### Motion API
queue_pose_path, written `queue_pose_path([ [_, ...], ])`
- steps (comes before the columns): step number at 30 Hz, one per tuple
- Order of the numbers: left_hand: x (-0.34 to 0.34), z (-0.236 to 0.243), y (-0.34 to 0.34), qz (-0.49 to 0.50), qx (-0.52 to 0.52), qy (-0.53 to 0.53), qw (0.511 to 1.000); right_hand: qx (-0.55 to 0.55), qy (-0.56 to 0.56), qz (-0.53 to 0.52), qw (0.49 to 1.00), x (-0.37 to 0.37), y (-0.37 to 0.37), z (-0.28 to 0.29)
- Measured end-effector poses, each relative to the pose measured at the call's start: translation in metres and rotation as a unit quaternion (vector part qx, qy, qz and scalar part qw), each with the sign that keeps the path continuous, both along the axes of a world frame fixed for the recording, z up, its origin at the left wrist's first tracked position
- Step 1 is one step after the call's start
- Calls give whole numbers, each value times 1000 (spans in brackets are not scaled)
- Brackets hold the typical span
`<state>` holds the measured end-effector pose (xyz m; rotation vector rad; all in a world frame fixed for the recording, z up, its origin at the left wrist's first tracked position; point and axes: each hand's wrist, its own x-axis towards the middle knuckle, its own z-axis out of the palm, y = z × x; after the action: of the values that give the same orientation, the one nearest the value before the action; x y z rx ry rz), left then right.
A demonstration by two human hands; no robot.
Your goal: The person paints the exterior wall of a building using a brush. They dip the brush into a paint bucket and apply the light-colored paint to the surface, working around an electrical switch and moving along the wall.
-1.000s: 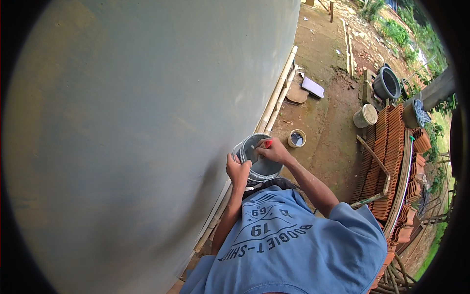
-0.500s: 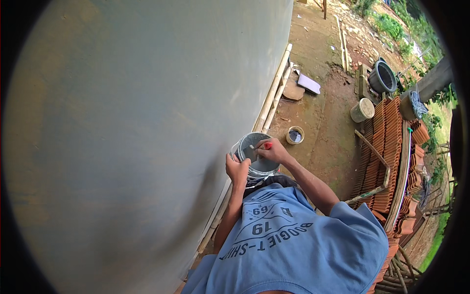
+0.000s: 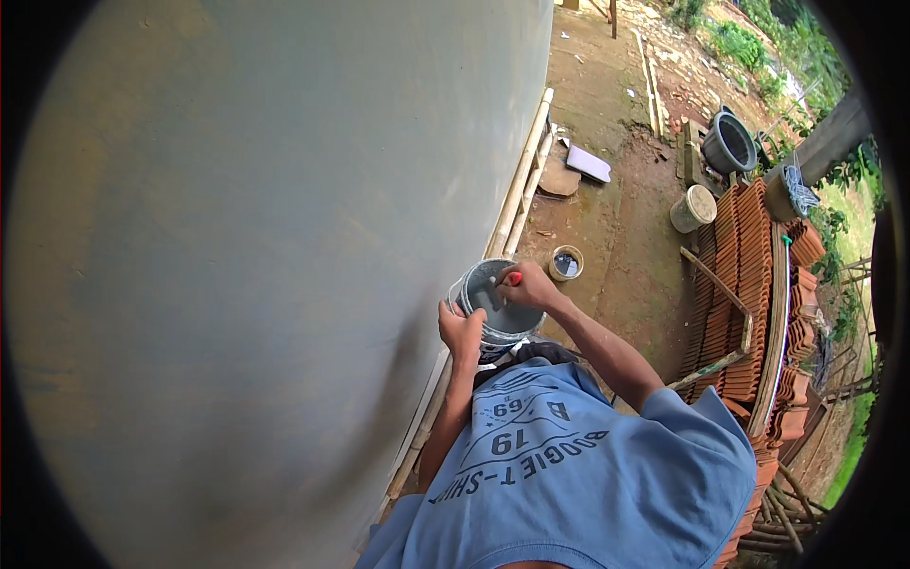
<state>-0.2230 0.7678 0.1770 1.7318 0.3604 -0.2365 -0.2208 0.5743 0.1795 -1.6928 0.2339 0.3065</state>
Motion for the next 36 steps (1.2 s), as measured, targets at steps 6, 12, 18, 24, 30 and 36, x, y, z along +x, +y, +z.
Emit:
queue_pose_path([
  [6, 6, 18, -3, 2, -21, 27, 999, -130, -62, -13, 989, 0, -1, -3],
  [12, 6, -2, 7, -10, 20, -1, 1000, -160, -55, -28, 985, 0, -1, 0],
  [18, 11, 4, 7, -21, 8, -34, 999, 173, 86, -137, 972, -18, -3, 10],
  [24, 12, -15, 8, -42, 22, -92, 995, -249, -141, -3, 958, -31, 10, -3],
  [30, 7, -10, 11, -23, 20, -89, 996, 86, 37, -85, 992, -17, 15, 1],
  [36, 6, -3, 15, -21, 32, -59, 997, -163, -77, -26, 983, -9, 10, -1],
])
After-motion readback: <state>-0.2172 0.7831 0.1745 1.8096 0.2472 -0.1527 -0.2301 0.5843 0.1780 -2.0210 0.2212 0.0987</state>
